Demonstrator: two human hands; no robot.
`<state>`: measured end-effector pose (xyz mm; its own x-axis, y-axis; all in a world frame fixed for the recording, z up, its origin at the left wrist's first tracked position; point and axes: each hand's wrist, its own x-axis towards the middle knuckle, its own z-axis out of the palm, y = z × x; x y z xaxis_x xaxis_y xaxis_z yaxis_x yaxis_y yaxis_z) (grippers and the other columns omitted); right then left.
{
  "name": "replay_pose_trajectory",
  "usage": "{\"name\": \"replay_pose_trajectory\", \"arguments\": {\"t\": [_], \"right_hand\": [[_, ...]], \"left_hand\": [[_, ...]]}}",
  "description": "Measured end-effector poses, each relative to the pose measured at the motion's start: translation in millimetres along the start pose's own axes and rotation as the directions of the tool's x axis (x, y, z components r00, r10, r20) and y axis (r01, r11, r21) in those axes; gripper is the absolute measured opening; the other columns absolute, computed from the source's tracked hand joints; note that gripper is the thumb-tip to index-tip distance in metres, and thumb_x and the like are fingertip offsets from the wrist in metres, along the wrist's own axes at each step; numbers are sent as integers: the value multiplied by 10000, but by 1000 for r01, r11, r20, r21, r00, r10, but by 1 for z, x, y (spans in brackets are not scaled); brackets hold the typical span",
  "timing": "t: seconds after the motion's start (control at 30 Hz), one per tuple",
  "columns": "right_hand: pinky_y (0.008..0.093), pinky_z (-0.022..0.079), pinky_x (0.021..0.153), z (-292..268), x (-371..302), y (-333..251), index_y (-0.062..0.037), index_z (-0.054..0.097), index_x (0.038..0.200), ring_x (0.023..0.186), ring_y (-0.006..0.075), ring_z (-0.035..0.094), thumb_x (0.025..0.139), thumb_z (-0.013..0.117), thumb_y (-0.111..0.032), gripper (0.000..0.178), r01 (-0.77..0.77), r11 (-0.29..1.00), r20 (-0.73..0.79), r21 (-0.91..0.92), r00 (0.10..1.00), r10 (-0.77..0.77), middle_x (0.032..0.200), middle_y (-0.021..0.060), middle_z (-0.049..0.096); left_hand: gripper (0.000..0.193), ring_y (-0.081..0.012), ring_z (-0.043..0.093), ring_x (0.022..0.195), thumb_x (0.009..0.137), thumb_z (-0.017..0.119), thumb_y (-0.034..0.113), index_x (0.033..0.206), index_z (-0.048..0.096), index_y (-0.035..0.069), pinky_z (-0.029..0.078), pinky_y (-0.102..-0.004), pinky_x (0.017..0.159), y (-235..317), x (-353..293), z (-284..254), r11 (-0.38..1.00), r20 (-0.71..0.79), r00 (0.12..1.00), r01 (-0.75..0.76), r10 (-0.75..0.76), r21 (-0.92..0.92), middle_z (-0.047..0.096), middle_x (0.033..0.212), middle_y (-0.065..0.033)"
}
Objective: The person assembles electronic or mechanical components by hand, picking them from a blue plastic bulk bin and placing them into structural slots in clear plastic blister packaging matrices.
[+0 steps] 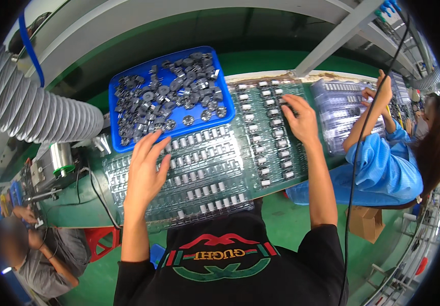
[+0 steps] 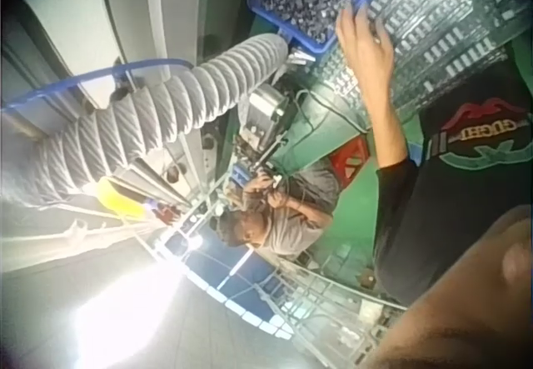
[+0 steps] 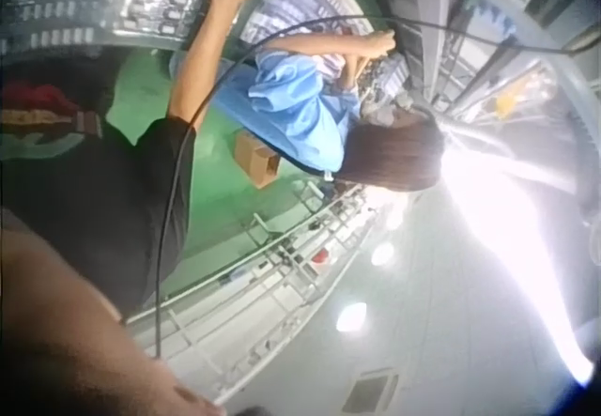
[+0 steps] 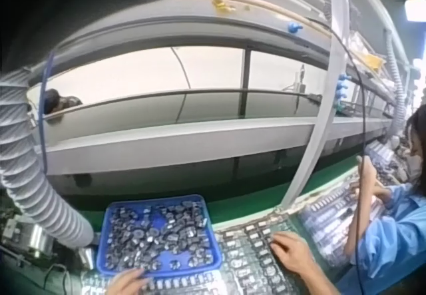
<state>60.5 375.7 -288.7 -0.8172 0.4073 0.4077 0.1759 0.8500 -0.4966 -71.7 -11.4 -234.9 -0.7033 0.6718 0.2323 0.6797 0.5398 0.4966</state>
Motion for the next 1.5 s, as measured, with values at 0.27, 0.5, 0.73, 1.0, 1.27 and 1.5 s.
{"name": "replay_pose_trajectory", "arguments": {"t": [0.27,0.5,0.73,1.0,1.27,1.5], "right_hand": [[390,510,782,3,-28,-102,-31,689,993,880,312,631,826,639,-16,175,36,979,-37,199,999,-30,953,118,667],[380,493,688,64,-48,-185,-70,714,943,777,254,593,767,746,-107,182,272,933,230,236,917,-326,825,60,603],[388,510,717,76,-33,-199,-110,708,908,810,260,600,734,744,-155,183,340,928,420,150,828,-371,794,54,577],[391,469,623,73,-34,-203,-107,746,916,713,255,567,735,724,-74,185,320,909,370,268,837,-404,737,55,554],[396,477,645,78,-29,-198,-98,743,934,736,273,586,717,672,11,253,318,895,421,312,798,-431,773,85,540],[419,486,676,72,-27,-206,-12,694,941,797,299,599,758,720,-73,195,260,918,472,300,796,-380,875,101,553]], "left_hand": [[323,-330,549,1088,832,677,99,1149,646,51,439,-415,964,-31,28,16,985,-65,996,-48,59,165,599,1179,-130],[298,-290,549,936,797,700,77,1094,678,66,458,-378,840,-39,46,18,997,-59,997,-37,41,67,595,931,-87],[352,-324,568,996,751,698,56,1102,663,70,471,-409,901,-58,44,3,997,6,998,-65,65,44,639,999,-113],[316,-310,594,985,754,745,155,1049,656,86,510,-396,849,-62,34,13,999,-59,997,-45,46,24,611,978,-99],[261,-142,612,878,868,712,97,1122,675,48,522,-279,827,-30,8,9,631,-27,968,141,-248,-763,568,985,-53],[308,-136,603,1075,899,666,58,1194,628,-23,495,-299,918,-22,-10,8,75,189,890,240,-414,-968,651,1182,-86]]}}
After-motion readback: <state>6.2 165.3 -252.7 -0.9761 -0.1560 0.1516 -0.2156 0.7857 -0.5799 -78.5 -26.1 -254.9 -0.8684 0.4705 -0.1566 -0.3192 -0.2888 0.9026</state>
